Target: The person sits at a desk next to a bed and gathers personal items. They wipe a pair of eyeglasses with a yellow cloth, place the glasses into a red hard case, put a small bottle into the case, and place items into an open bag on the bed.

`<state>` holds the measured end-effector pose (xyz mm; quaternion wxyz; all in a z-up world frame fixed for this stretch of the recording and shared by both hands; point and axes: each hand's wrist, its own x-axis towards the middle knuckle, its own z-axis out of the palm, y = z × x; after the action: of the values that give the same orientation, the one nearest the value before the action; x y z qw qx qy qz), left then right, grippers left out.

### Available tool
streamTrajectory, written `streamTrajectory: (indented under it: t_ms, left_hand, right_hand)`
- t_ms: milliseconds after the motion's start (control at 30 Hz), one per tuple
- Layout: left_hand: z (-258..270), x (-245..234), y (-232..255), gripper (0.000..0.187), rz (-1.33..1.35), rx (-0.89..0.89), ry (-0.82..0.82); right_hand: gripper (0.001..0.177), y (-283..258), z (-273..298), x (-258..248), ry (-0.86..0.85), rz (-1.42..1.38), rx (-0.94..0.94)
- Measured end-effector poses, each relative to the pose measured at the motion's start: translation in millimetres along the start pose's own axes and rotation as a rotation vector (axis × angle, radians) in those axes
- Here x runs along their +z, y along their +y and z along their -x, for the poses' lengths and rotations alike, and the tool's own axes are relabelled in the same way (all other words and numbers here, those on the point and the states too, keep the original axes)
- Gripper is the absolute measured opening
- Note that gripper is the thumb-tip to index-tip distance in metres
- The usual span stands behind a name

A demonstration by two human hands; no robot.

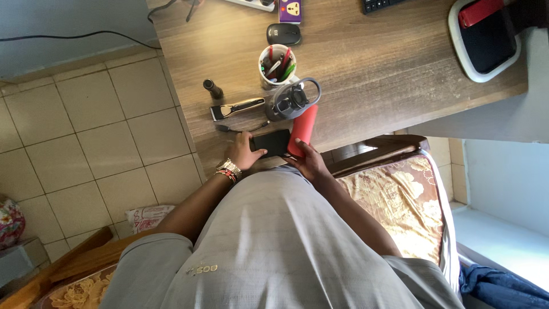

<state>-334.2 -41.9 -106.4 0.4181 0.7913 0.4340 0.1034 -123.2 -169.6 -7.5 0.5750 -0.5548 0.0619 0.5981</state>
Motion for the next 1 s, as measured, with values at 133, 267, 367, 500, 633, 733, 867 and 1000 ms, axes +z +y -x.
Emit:
streamTrajectory:
  t_ms: [133,267,367,500,633,733,867,1000]
  left_hand:
    - [3.0,-9.2,4.5,0.074,-0.01,-0.058,-0.018]
    - [5.2,-13.7,5.9,0.076,-0.035,-0.078,-0.035]
    - [8.2,-9.7,1.9,0.075,-0.04,-0.09,-0.027]
    - [12.3,-4.3,-8.5,0.073,-0.03,-0.091,0.048]
    - [15.9,-10.0,-15.1,0.075,-0.029,-0.084,0.105]
    - [17.9,-23.6,-9.3,0.073,-0.073,-0.033,0.126]
    - [20.7,-51.4,12.1,0.063,-0.199,0.077,0.13]
    - [17.4,-78.1,40.5,0.058,-0.322,0.148,0.133]
  right_hand:
    - [0.038,-7.7,2.8,4.8,-0.052,-0.055,0.105]
    - [0.039,-22.3,8.6,11.1,-0.069,0.043,0.157]
    - [0.045,-35.3,16.4,17.2,-0.021,0.149,0.222]
    - [0.056,-57.6,27.8,16.1,0.027,0.309,0.265]
    - [0.064,-72.6,24.5,-2.4,0.033,0.429,0.276]
    - [0.066,-71.8,4.7,-19.5,0.119,0.598,0.176]
    - [0.067,-65.2,-24.7,-37.6,0.108,1.087,0.01]
    - [0.068,-55.8,-48.8,-40.8,0.248,1.342,-0.266]
